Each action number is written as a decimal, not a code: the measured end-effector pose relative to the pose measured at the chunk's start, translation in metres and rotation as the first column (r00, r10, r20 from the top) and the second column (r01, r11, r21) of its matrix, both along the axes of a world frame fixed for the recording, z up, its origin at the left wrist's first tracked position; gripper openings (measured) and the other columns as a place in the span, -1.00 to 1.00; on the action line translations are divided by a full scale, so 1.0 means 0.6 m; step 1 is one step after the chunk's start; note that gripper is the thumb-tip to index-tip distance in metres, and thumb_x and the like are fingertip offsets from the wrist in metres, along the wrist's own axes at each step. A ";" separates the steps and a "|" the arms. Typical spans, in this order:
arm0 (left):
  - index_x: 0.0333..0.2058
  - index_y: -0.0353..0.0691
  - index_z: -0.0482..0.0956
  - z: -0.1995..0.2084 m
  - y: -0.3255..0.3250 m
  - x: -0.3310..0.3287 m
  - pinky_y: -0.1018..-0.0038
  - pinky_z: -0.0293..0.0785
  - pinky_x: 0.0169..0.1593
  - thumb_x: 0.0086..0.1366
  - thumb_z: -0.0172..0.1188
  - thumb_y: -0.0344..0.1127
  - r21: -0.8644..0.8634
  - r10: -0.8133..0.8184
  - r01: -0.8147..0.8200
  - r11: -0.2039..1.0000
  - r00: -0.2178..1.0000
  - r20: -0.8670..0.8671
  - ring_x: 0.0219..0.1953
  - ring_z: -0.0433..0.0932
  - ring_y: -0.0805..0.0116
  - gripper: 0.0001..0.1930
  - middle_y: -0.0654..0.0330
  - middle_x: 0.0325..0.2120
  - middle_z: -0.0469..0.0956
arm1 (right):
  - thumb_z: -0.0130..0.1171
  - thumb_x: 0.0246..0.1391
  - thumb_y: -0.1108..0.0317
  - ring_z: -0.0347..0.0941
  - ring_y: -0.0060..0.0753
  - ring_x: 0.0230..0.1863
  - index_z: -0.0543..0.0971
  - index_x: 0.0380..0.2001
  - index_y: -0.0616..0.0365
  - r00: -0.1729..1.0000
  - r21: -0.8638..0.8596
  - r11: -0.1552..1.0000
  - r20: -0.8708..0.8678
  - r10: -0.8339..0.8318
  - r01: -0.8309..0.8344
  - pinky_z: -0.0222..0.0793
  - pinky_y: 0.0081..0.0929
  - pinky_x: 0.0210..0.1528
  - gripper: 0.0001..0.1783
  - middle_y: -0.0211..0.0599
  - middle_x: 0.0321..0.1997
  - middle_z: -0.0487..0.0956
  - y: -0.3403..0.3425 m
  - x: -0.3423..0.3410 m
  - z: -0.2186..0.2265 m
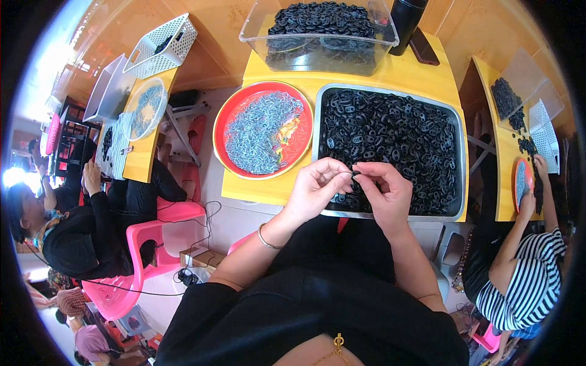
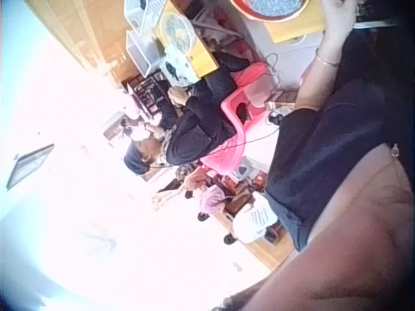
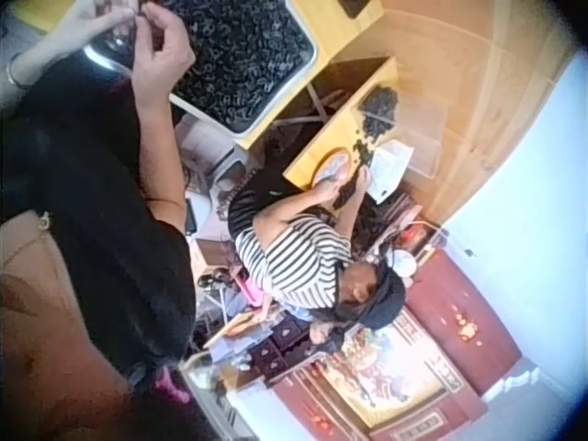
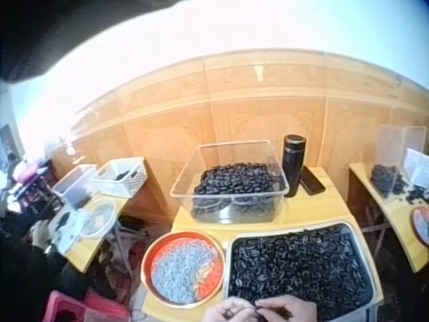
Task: The person assembles plastic cord locks by hand, picking small springs from a dish and plastic toggle pieces from a tray, inserting the springs into the toggles, and fitting the components together.
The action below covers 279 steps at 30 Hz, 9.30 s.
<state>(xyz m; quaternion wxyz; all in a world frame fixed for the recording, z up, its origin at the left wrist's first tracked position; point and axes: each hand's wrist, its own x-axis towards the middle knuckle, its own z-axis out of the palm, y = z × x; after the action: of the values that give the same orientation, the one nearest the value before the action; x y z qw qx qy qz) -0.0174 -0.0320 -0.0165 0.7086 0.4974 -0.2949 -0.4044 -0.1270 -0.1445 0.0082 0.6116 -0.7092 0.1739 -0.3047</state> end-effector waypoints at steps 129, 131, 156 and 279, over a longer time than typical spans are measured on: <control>-0.33 -0.33 0.49 0.025 0.027 0.043 0.65 0.46 -0.41 0.12 0.17 -0.51 0.093 -0.271 0.307 0.947 0.922 -0.277 -0.51 0.52 0.51 -0.88 0.20 -0.53 0.55 | 0.35 -0.32 0.41 0.43 -0.52 -0.53 0.57 -0.28 0.15 0.950 -0.350 0.884 -0.144 0.276 -0.309 0.36 -0.62 -0.48 -0.61 -0.34 -0.49 0.48 -0.021 -0.013 0.025; -0.30 -0.29 0.37 0.025 0.025 0.045 0.65 0.45 -0.42 0.11 0.17 -0.54 0.043 -0.301 0.330 0.943 0.901 -0.311 -0.51 0.53 0.50 -0.81 0.19 -0.55 0.54 | 0.34 -0.30 0.41 0.43 -0.50 -0.54 0.57 -0.29 0.15 0.936 -0.441 0.825 -0.172 0.309 -0.353 0.35 -0.61 -0.50 -0.64 -0.34 -0.49 0.48 -0.021 -0.012 0.027; -0.24 -0.22 0.24 0.025 0.030 0.056 0.66 0.42 -0.42 0.10 0.17 -0.55 0.038 -0.332 0.362 0.932 0.889 -0.314 -0.51 0.52 0.51 -0.69 0.20 -0.54 0.53 | 0.32 -0.27 0.42 0.44 -0.48 -0.52 0.56 -0.25 0.15 0.924 -0.424 0.821 -0.193 0.331 -0.383 0.36 -0.59 -0.46 -0.62 -0.33 -0.48 0.49 -0.014 -0.007 0.029; -0.35 -0.36 0.49 0.045 0.042 0.027 0.64 0.47 -0.34 0.11 0.17 -0.56 -0.006 0.042 -0.043 0.999 0.987 -0.153 -0.44 0.52 0.53 -0.89 0.19 -0.47 0.54 | 0.20 -0.11 0.59 0.41 -0.72 -0.51 0.41 -0.49 0.19 0.996 0.404 0.911 0.006 0.087 -0.082 0.33 -0.77 -0.45 -0.84 -0.41 -0.54 0.51 0.040 0.015 0.013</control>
<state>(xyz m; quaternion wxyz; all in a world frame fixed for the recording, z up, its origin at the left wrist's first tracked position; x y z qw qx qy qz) -0.0009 -0.0067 0.0108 0.7399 0.4677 -0.2312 -0.4246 -0.1179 -0.1208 0.0157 0.7563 -0.5764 0.2058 -0.2312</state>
